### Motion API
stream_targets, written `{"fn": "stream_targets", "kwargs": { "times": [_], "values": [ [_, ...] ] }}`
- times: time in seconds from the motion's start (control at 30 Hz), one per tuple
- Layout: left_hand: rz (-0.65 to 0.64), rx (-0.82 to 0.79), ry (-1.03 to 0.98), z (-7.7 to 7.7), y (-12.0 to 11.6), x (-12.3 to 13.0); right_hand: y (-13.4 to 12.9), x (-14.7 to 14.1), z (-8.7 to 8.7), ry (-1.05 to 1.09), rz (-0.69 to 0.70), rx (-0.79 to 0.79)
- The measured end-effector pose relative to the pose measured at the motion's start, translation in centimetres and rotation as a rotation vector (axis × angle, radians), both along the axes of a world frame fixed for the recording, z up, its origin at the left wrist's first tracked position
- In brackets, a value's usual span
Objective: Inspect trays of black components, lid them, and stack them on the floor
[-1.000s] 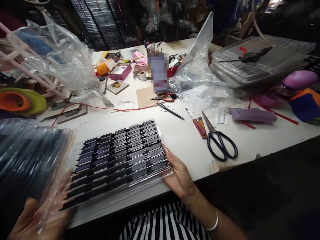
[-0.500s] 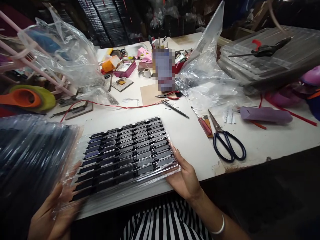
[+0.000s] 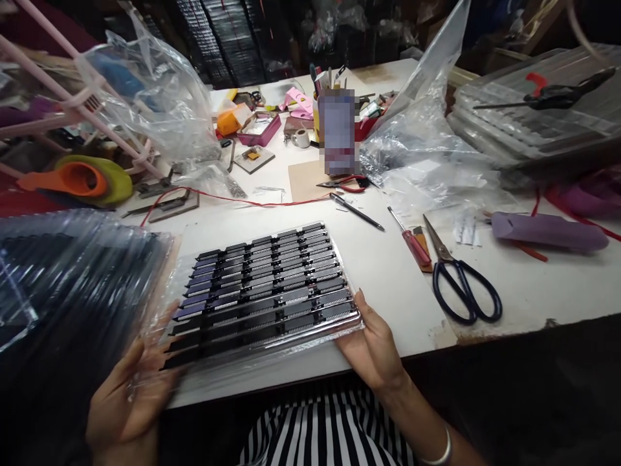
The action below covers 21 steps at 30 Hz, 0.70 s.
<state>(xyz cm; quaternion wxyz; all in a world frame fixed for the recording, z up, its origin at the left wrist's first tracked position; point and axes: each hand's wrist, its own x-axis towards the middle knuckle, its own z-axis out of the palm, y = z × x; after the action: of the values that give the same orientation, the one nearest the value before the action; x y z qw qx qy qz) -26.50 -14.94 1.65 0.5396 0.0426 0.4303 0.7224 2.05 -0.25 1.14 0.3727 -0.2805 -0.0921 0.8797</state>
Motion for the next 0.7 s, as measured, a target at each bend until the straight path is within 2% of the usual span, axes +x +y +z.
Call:
{"fn": "stream_targets", "kwargs": {
  "times": [0.1,0.27,0.5,0.7],
  "values": [
    [-0.035,0.123,0.030,-0.4,-0.1,0.1,0.0,-0.2,0.0,-0.003,-0.017,-0.014],
    [0.064,0.266,-0.069,-0.7,-0.6,0.9,-0.2,-0.3,-0.1,-0.029,-0.047,-0.031],
    [0.067,0.160,-0.106,0.0,-0.6,1.7,-0.2,-0.4,0.2,-0.123,-0.115,-0.076],
    [-0.074,0.133,-0.027,0.2,-0.7,1.6,-0.3,0.0,0.2,-0.142,-0.099,-0.074]
  ]
}}
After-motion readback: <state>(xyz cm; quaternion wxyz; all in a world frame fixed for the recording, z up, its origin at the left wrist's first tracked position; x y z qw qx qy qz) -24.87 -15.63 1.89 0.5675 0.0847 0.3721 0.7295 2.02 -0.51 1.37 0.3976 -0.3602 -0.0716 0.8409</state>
